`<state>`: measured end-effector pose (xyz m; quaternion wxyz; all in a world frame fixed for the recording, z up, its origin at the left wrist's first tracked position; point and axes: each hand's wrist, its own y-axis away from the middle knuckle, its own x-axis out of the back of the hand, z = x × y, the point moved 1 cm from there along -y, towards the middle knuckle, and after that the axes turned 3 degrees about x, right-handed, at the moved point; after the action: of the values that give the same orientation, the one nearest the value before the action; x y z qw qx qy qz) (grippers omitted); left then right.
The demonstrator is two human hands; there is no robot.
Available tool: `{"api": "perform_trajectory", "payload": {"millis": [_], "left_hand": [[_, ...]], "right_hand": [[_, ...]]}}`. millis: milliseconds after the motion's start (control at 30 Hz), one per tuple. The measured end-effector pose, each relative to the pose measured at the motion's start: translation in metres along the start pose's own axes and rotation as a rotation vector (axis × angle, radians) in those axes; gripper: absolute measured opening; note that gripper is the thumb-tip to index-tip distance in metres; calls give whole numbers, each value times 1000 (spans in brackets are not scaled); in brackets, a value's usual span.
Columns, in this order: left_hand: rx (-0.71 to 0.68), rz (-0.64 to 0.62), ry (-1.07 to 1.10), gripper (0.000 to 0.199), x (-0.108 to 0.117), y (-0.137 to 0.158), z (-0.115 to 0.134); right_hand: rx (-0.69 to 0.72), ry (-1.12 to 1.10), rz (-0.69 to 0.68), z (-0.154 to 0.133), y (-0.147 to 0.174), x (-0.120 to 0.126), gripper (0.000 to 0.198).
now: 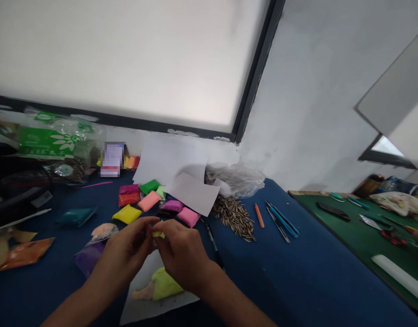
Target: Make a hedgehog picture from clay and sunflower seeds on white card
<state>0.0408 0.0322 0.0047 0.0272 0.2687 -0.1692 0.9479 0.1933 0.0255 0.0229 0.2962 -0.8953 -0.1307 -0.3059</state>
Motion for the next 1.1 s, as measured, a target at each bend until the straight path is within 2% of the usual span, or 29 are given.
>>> {"api": "perform_trajectory", "payload": {"millis": [67,167,267,400,533,633,800,933,1033,1100], "left_hand": [[49,-9,51,27,0,0,-1],[105,-26,155,26,1,-2,-3],[120,-34,183,24,0,-2,-3],[67,-26,39,23,-1,0,0],[33,-38,-20,24,0,2,3],[46,-39,7,25,2,1,5],[104,34,47,23,6,-1,3],[125,14,113,26,9,-2,6],[70,16,70,32,14,-1,10],[-36,30,16,38,16,-2,9]], "right_hand": [[116,202,-32,2,1,-1,20],[179,388,-95,4,1,-2,22],[173,540,-133,3,1,-4,20],[126,660,-112,4,3,-7,19],[110,629,-58,7,4,-4,20],[138,602,-88,3,3,0,23],[143,559,-136,-7,-1,1,21],[145,541,-96,-5,-1,-3,21],[76,407,-20,1,-2,1,23],[20,271,22,4,-3,5,23]]}}
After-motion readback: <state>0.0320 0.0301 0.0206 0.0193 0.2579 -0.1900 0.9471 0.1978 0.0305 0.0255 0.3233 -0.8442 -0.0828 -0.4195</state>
